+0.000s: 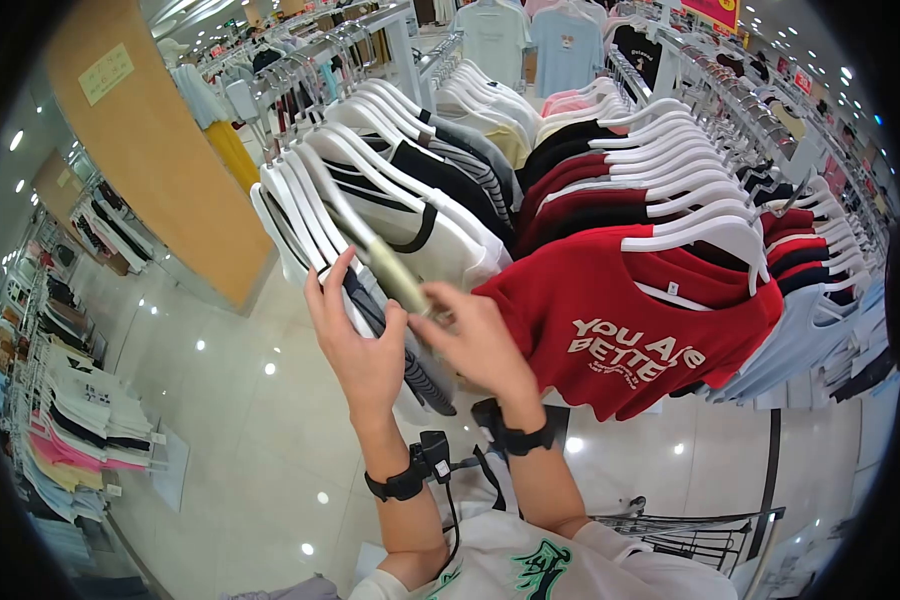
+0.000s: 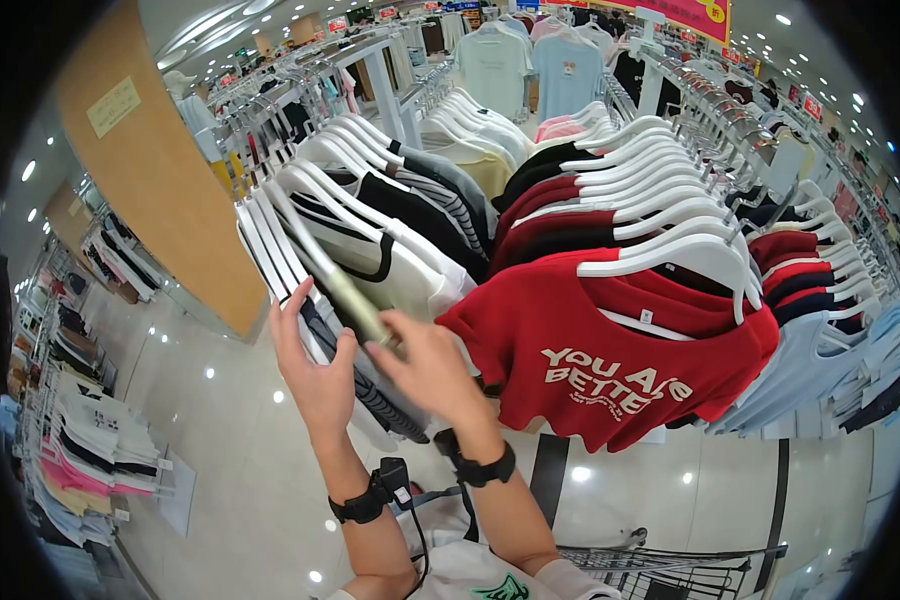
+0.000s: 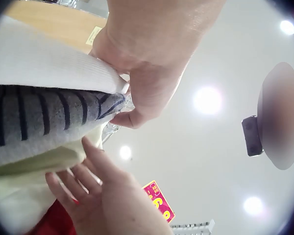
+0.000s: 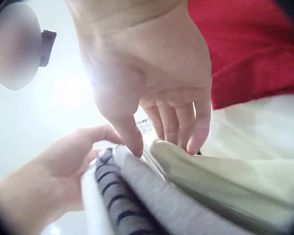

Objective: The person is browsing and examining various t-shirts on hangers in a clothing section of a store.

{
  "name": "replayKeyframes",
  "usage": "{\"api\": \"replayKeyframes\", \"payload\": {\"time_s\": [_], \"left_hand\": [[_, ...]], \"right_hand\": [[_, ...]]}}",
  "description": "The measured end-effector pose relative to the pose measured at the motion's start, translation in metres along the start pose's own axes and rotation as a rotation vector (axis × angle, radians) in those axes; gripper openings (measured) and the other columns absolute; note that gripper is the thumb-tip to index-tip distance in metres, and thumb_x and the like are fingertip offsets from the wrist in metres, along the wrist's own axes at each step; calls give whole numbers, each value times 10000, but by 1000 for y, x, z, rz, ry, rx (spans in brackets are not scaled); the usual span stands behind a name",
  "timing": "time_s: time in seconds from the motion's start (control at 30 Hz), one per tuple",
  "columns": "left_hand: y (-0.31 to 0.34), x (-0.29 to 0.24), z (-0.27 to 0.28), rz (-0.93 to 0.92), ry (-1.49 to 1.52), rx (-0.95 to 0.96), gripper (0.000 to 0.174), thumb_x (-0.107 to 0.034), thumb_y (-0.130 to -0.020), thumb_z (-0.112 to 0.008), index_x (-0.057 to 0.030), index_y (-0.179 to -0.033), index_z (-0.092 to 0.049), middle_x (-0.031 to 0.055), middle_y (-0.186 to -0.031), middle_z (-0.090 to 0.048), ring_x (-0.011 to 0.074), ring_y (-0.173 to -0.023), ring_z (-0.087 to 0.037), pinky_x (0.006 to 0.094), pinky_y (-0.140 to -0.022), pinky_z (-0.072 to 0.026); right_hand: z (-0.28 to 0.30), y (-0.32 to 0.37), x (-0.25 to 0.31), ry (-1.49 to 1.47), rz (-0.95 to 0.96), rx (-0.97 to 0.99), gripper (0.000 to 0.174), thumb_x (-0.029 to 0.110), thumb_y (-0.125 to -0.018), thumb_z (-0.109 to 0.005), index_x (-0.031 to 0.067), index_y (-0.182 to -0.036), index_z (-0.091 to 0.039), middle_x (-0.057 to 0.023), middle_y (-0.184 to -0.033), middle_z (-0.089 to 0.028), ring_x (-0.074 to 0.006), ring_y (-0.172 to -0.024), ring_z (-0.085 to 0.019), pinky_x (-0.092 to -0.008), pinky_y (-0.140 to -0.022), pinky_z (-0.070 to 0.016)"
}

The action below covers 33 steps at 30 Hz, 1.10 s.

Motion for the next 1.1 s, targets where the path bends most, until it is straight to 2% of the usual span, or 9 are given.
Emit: {"api": "replayKeyframes", "payload": {"time_s": [0.03, 0.2, 0.27, 0.33, 0.43, 0.73, 0.83, 0.9, 1.1], "left_hand": [[0, 1, -2, 24, 46, 7, 606, -7, -763, -665, -89, -1363, -637, 239, -1444, -475, 413, -1352, -498, 454, -1141, -382], [1, -1, 7, 21, 27, -18, 524, -10, -757, -679, -119, -1267, -734, 219, -1454, -473, 381, -1321, -535, 429, -1123, -406], [1, 3, 11, -10, -6, -24, 513, -7, -757, -681, -119, -1254, -741, 223, -1453, -478, 382, -1312, -546, 427, -1118, -410], [1, 7, 14, -17, -15, -36, 510, -5, -757, -678, -116, -1251, -740, 222, -1452, -481, 386, -1308, -549, 427, -1115, -412], [2, 9, 16, -10, 7, -46, 499, 0, -758, -671, -113, -1240, -740, 218, -1453, -483, 393, -1304, -551, 426, -1109, -415], [0, 6, 16, 17, 55, 21, 427, -13, -768, -678, -100, -1183, -725, 182, -1431, -492, 349, -1232, -570, 398, -1064, -438], [0, 8, 16, 51, 37, 9, 394, -42, -782, -695, -74, -1173, -727, 191, -1425, -528, 354, -1397, -469, 422, -1184, -326], [-1, 11, 17, -16, 26, 3, 387, -19, -796, -696, -92, -1174, -729, 177, -1429, -492, 331, -1226, -573, 390, -1062, -436], [-1, 14, 21, -5, 105, -10, 378, -4, -804, -692, -75, -1172, -737, 158, -1442, -500, 313, -1236, -576, 375, -1065, -437]], "right_hand": [[-8, 0, 10, -155, -23, 34, 329, 146, -902, -744, -13, -1178, -660, -230, -968, -736, -391, -836, -722, -423, -762, -559], [-16, -4, 5, -62, -66, -9, 298, 118, -906, -728, -5, -1170, -668, -215, -934, -740, -357, -789, -729, -411, -705, -556], [-4, -5, -6, -54, -37, -166, 274, 117, -900, -740, -3, -1141, -687, -201, -895, -736, -310, -749, -722, -389, -683, -548], [11, -7, -16, -53, 18, -267, 241, 113, -908, -768, -3, -1112, -713, -114, -796, -699, -146, -630, -589, -294, -607, -486], [26, -6, -23, -204, -65, -352, 221, 92, -926, -774, -19, -1109, -720, 6, -764, -659, -24, -644, -512, -218, -570, -412], [30, -1, -23, -263, -99, -335, 209, 90, -898, -800, -11, -1071, -742, 45, -690, -603, -10, -602, -454, -209, -539, -346], [33, -2, -22, -244, -95, -333, 207, 105, -884, -815, -13, -1042, -750, 40, -684, -606, -16, -600, -454, -212, -539, -350], [33, -3, -24, -236, -101, -320, 205, 108, -880, -820, -15, -1030, -752, 36, -683, -608, -19, -602, -455, -216, -540, -354], [35, -3, -29, -173, -99, -285, 237, 137, -883, -819, -27, -1040, -749, -12, -710, -641, -35, -619, -500, -224, -563, -403]]}}
Point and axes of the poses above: each hand's wrist, its own y-axis away from the middle knuckle, its own z-axis out of the back of the hand, x = y × z, the point moved 3 cm from there along -y, towards the middle knuckle
